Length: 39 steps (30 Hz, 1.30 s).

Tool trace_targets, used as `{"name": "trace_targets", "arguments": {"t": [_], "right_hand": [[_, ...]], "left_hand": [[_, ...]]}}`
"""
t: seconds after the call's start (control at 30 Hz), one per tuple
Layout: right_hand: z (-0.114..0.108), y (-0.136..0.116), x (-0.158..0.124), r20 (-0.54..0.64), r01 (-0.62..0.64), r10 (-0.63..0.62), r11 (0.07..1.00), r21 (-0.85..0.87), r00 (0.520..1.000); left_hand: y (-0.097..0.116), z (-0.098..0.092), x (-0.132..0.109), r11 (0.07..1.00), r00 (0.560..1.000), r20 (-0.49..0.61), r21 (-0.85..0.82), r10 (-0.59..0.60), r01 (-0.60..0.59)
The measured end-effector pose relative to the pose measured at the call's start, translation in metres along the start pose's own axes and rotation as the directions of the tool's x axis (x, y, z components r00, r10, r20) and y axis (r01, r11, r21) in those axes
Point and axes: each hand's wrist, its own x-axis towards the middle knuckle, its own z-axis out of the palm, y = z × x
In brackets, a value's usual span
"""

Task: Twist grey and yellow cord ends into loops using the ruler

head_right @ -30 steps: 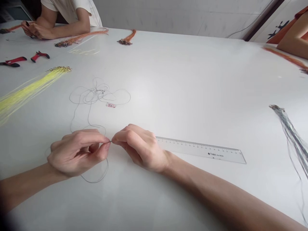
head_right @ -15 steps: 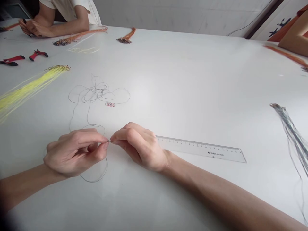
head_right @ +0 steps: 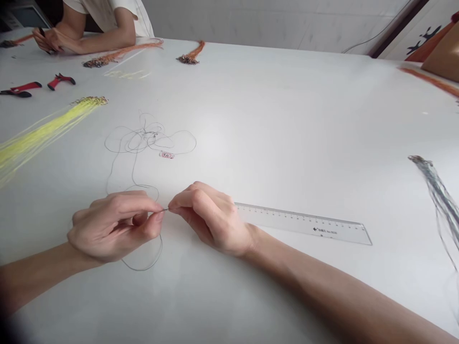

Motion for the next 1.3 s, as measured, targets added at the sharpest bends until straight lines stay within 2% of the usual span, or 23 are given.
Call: {"name": "trace_targets", "arguments": {"t": [0.37,0.7,1.13,1.3], "right_hand": [[-0.0015,-0.0008,-0.0001,0.023,-0.001,0.001,1.0,-0.005,1.0],[-0.0009,-0.0001,0.0002,0.015,0.011,-0.011,1.0,-0.014,1.0],[-0.0011,-0.0008,0.0006,0.022,0.01,-0.009,0.999,-0.045,1.0],[-0.0013,-0.0006,0.0017,0.017,0.026,-0.025,0.999,-0.03,1.0]], "left_hand": [[-0.0008,0.0004,-0.0008,0.999,1.0,0.0,0.03,0.011,-0.011],[-0.0012,-0.0002,0.0006,0.999,1.0,0.028,-0.035,-0.002,0.003],[-0.0005,0.0005,0.0004,0.999,1.0,0.016,-0.031,0.009,-0.009],[0.0007,-0.0012,0.0,0.999,0.999,0.042,-0.008,-0.033,0.033]]}}
